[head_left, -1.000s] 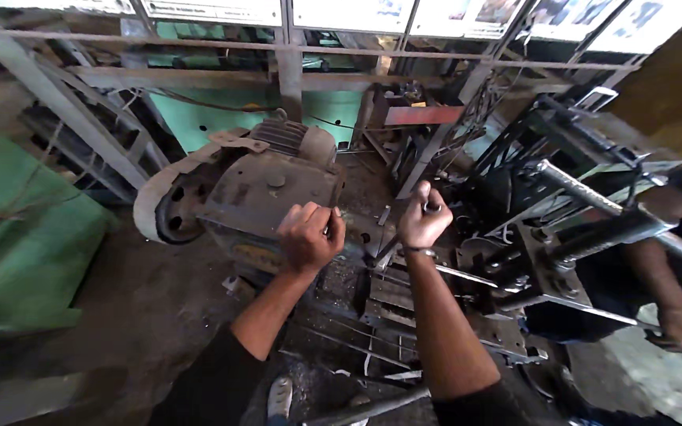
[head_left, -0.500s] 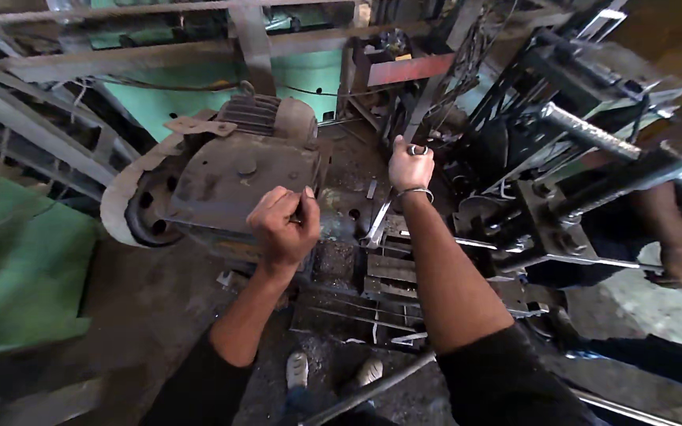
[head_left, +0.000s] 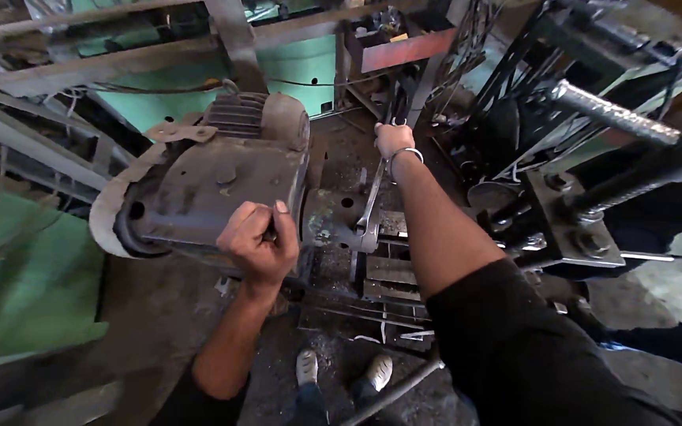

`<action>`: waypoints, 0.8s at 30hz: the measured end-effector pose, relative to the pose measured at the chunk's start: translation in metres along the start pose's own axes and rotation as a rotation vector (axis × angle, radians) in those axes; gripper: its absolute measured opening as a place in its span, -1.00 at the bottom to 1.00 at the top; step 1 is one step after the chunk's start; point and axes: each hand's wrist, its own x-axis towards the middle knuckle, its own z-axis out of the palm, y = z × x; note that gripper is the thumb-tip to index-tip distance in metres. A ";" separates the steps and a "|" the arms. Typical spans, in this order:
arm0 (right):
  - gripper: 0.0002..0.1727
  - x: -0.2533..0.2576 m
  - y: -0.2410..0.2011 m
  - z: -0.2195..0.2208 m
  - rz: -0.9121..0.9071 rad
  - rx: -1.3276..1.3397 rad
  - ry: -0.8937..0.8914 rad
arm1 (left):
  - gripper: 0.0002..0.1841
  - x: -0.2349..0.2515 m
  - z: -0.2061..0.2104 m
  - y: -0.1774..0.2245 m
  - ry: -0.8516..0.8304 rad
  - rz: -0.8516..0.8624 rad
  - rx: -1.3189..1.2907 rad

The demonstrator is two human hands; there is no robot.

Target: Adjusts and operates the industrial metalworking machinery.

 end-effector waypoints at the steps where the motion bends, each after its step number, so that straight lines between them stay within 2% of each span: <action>1: -0.55 0.009 0.000 0.002 0.005 -0.009 -0.026 | -0.61 -0.001 0.000 0.000 -0.003 0.008 0.030; 4: -0.60 0.035 0.009 0.013 0.027 0.015 -0.118 | -0.61 -0.005 -0.003 0.002 -0.039 -0.012 0.124; 8: -0.66 0.075 0.027 0.035 0.093 0.013 -0.175 | -0.58 -0.005 0.004 -0.003 0.024 0.050 0.121; 13: -0.66 0.095 0.051 0.050 0.181 -0.117 -0.281 | -0.58 -0.006 0.007 -0.005 0.052 0.070 0.143; 18: -0.61 0.110 0.072 0.058 0.174 -0.365 -0.447 | -0.57 -0.009 0.007 -0.005 0.037 0.075 0.191; 21: -0.64 0.111 0.081 0.064 0.307 -0.281 -0.471 | -0.57 -0.008 0.007 -0.005 0.061 0.074 0.220; 24: -0.63 0.113 0.092 0.067 0.355 -0.185 -0.467 | -0.59 -0.009 0.009 -0.006 0.083 0.071 0.227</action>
